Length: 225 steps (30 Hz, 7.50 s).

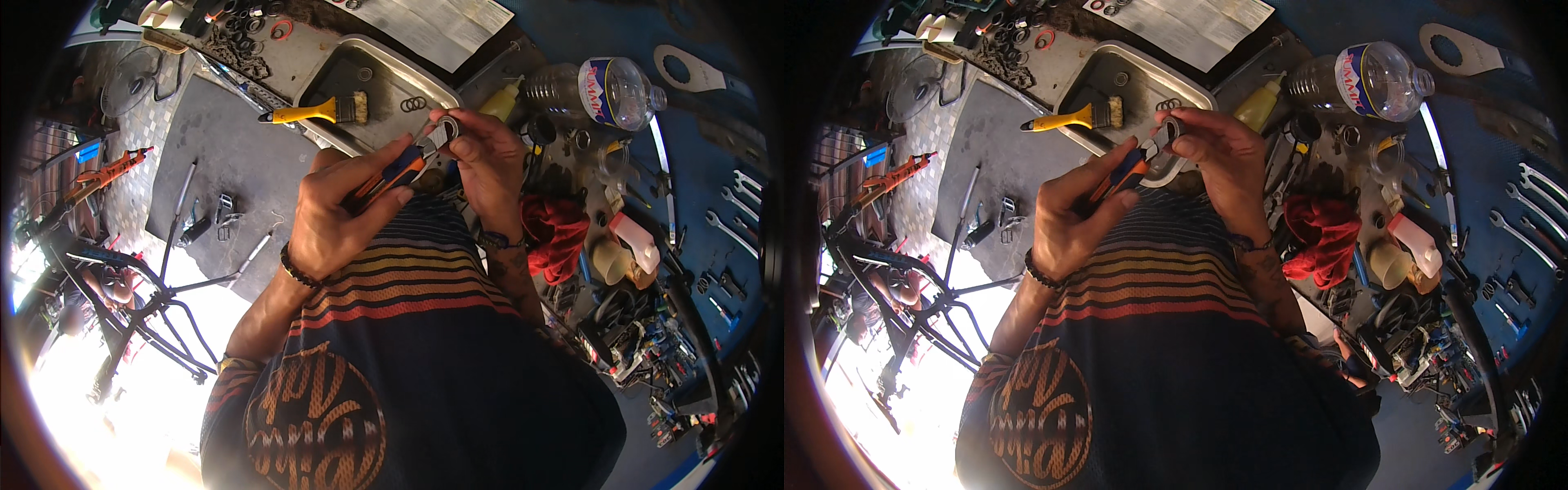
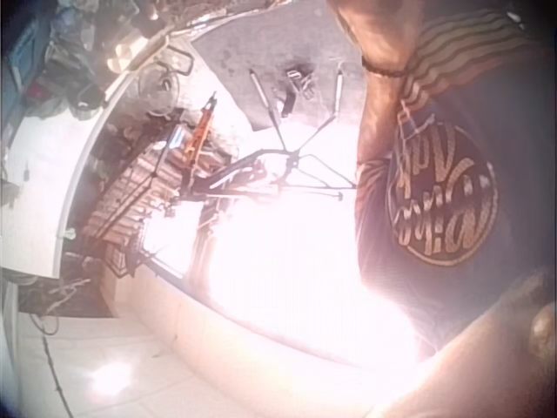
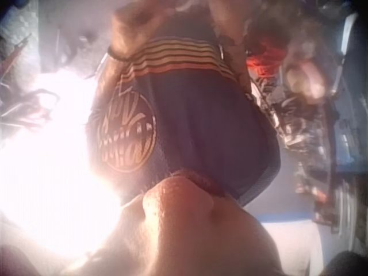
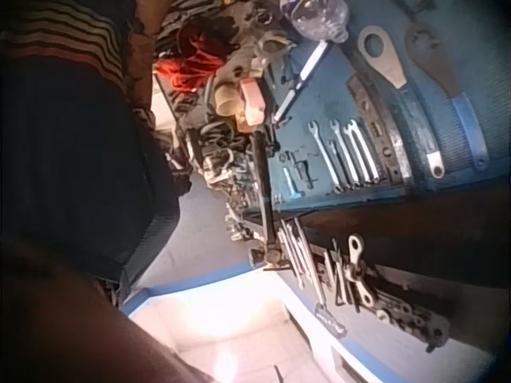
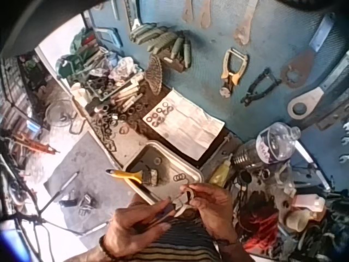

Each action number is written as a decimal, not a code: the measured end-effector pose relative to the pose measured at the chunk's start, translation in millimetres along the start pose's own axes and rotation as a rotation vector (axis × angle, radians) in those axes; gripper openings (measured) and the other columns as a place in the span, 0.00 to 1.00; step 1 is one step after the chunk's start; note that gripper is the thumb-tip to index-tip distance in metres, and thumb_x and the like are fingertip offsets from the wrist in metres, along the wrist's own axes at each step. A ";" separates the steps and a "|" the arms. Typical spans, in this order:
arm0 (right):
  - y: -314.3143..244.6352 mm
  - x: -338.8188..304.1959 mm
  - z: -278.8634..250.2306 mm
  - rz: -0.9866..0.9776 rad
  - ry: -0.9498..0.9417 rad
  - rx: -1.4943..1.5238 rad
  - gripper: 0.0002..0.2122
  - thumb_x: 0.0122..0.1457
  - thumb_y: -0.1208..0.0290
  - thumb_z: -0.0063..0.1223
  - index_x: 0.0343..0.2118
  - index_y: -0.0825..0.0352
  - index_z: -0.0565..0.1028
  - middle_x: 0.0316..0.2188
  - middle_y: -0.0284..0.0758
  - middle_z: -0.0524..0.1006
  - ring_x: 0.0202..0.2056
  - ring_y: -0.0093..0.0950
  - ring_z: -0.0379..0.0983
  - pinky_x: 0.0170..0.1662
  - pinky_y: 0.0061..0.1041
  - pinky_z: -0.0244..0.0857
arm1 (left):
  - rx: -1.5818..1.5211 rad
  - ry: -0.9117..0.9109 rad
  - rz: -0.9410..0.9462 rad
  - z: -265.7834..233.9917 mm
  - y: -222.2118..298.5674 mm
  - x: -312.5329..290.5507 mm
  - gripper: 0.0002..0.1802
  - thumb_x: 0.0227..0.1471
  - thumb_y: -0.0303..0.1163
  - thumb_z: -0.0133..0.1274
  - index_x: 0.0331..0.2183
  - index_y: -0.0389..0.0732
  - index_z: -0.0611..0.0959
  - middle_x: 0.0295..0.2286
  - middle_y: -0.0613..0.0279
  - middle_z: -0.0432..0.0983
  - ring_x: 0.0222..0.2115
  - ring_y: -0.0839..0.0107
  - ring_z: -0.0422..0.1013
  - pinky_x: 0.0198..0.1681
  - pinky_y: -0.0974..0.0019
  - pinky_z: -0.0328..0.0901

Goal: The person scrubs small metal rings in a metal tray using a yellow brush and a screwdriver. They repeatedly dip the brush into liquid, scrub the rings, and place them on a paper towel. The person also uses pliers to handle the rings and continues scrubbing throughout the clip.

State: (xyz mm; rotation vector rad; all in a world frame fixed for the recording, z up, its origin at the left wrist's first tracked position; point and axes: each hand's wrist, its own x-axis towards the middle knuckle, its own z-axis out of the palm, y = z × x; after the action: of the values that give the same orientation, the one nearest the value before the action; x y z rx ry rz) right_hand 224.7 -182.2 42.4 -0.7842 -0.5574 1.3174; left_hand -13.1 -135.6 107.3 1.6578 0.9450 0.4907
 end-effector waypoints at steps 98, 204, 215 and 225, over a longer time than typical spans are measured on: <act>-41.2 -192.7 -189.4 -0.241 1.034 -2.048 0.13 0.66 0.64 0.68 0.42 0.68 0.79 0.42 0.51 0.80 0.44 0.57 0.78 0.44 0.50 0.72 | 0.184 0.044 -0.118 -91.9 -139.2 124.9 0.24 0.65 0.49 0.67 0.43 0.35 0.93 0.23 0.60 0.86 0.20 0.77 0.80 0.24 0.68 0.74; -3.2 -41.6 -5.8 -0.021 -0.189 -1.780 0.21 0.66 0.74 0.63 0.61 0.51 0.82 0.37 0.35 0.75 0.35 0.38 0.80 0.38 0.40 0.76 | 0.447 0.085 0.007 -36.7 -121.7 89.6 0.17 0.60 0.31 0.68 0.51 0.53 0.92 0.40 0.67 0.91 0.35 0.67 0.85 0.42 0.63 0.78; -16.3 -23.7 26.5 0.088 -0.376 -2.015 0.22 0.67 0.72 0.58 0.63 0.62 0.79 0.38 0.43 0.81 0.33 0.38 0.86 0.36 0.36 0.81 | 0.399 0.102 0.237 -35.5 -130.8 91.9 0.16 0.59 0.33 0.71 0.49 0.48 0.92 0.42 0.63 0.91 0.41 0.62 0.87 0.46 0.62 0.79; -19.4 -15.8 32.0 0.090 -0.395 -2.004 0.18 0.70 0.69 0.55 0.61 0.65 0.81 0.36 0.43 0.82 0.31 0.38 0.86 0.34 0.37 0.80 | 0.321 -0.004 0.050 -38.8 -129.6 95.6 0.12 0.59 0.39 0.70 0.45 0.51 0.93 0.41 0.62 0.91 0.39 0.60 0.87 0.43 0.60 0.79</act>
State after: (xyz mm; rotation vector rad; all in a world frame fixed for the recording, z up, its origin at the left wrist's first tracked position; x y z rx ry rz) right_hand 210.0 -193.0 78.7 -2.0974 -2.2641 0.5706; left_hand -27.6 -27.4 -17.3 1.9737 1.0211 0.3833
